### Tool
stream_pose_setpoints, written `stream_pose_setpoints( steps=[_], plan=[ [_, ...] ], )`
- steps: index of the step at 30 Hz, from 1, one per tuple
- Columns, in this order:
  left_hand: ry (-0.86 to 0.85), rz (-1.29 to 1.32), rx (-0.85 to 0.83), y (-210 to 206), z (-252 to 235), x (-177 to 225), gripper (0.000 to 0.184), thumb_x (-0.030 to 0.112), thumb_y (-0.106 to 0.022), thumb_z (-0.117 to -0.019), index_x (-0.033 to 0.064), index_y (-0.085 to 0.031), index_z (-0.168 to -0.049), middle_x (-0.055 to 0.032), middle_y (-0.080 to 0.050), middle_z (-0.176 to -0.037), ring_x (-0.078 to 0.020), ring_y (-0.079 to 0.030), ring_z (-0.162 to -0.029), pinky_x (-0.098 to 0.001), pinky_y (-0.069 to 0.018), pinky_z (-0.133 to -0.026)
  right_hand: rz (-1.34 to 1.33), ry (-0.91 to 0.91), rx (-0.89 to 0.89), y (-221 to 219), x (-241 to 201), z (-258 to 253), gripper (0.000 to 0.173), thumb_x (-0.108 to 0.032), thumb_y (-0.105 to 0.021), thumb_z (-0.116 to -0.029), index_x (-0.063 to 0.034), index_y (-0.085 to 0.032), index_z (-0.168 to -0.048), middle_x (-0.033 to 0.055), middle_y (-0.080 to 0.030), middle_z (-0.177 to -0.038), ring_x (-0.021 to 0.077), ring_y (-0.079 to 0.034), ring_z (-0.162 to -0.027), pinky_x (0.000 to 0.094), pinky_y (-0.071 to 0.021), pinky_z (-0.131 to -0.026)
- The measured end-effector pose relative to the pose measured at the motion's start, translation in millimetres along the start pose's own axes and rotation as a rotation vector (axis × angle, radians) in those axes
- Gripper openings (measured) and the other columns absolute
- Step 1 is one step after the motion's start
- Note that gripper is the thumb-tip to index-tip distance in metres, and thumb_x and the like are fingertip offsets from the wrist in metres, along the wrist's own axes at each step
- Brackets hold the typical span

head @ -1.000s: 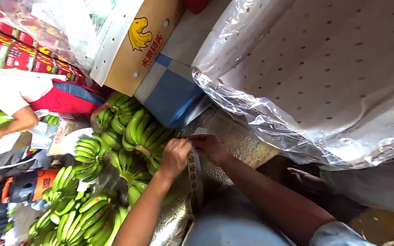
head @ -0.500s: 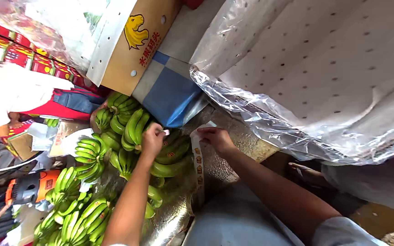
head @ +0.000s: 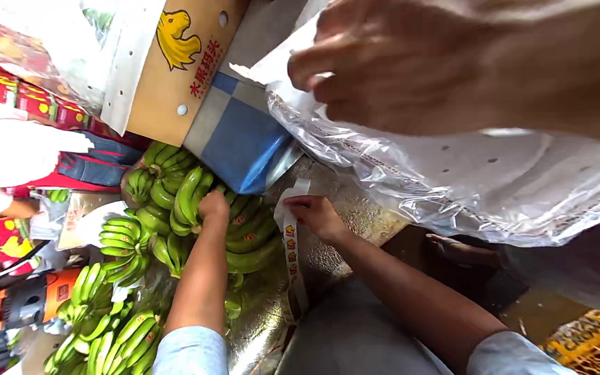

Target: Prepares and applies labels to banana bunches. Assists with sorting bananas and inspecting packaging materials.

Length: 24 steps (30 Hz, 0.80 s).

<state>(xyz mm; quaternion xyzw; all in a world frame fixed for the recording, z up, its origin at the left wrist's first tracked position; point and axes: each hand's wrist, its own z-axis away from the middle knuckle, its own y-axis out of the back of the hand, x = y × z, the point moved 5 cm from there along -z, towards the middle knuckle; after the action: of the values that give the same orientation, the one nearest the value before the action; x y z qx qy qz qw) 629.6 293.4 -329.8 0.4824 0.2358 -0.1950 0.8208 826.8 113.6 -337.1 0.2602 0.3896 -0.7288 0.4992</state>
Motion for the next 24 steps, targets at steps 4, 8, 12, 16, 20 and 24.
stream_pose_setpoints(
  steps=[4,8,12,16,20,24],
  plan=[
    [-0.405,0.312,0.080,28,39,10,0.027,0.017,-0.071,-0.0961,-0.0033,-0.068,-0.114,-0.0268,-0.069,-0.114,-0.0436,-0.066,-0.111,-0.0627,-0.0506,-0.095,-0.255,0.077,-0.019,-11,50,-42,0.024,-0.003,-0.057,-0.1011,0.0022,-0.066,-0.122,0.0126,-0.068,-0.112,0.0101,-0.065,-0.085,0.0261,-0.0555,-0.075],
    [-0.975,0.515,0.097,18,123,36,0.023,0.012,-0.072,-0.0928,0.0004,-0.075,-0.112,-0.0172,-0.071,-0.118,-0.0302,-0.065,-0.115,-0.0467,-0.0509,-0.103,-0.291,0.049,-0.041,-25,49,-40,0.024,-0.004,-0.056,-0.1016,0.0020,-0.066,-0.122,0.0090,-0.068,-0.104,0.0076,-0.063,-0.077,0.0239,-0.0542,-0.070],
    [-1.052,0.422,0.587,-5,154,38,0.010,0.003,-0.066,-0.0923,-0.0039,-0.073,-0.093,-0.0213,-0.073,-0.097,-0.0373,-0.073,-0.094,-0.0489,-0.0601,-0.083,-0.351,0.007,-0.066,-35,50,-36,0.025,-0.001,-0.054,-0.1015,0.0037,-0.063,-0.125,0.0087,-0.068,-0.107,0.0066,-0.063,-0.079,0.0222,-0.0534,-0.072],
    [-1.062,0.508,0.892,-25,155,26,0.009,0.002,-0.067,-0.0910,-0.0024,-0.072,-0.086,-0.0176,-0.075,-0.094,-0.0284,-0.076,-0.088,-0.0366,-0.0628,-0.078,-0.469,-0.089,-0.062,-40,55,-36,0.029,0.003,-0.051,-0.1007,0.0045,-0.058,-0.129,0.0080,-0.065,-0.108,0.0048,-0.059,-0.071,0.0197,-0.0508,-0.066],
    [-1.043,0.570,0.759,-30,151,22,0.010,0.004,-0.068,-0.0914,-0.0044,-0.073,-0.095,-0.0207,-0.074,-0.106,-0.0328,-0.074,-0.099,-0.0404,-0.0608,-0.087,-0.522,-0.137,-0.027,-40,64,-36,0.032,0.004,-0.049,-0.1006,0.0052,-0.055,-0.132,0.0101,-0.062,-0.115,0.0056,-0.058,-0.071,0.0201,-0.0508,-0.064],
    [-1.070,0.562,0.740,-30,152,23,0.013,0.004,-0.067,-0.0924,-0.0027,-0.074,-0.100,-0.0193,-0.074,-0.106,-0.0334,-0.074,-0.102,-0.0426,-0.0599,-0.090,-0.446,-0.080,-0.035,-41,57,-25,0.032,0.002,-0.052,-0.1000,0.0047,-0.057,-0.132,0.0107,-0.063,-0.114,0.0060,-0.060,-0.072,0.0206,-0.0518,-0.066]
  ],
)
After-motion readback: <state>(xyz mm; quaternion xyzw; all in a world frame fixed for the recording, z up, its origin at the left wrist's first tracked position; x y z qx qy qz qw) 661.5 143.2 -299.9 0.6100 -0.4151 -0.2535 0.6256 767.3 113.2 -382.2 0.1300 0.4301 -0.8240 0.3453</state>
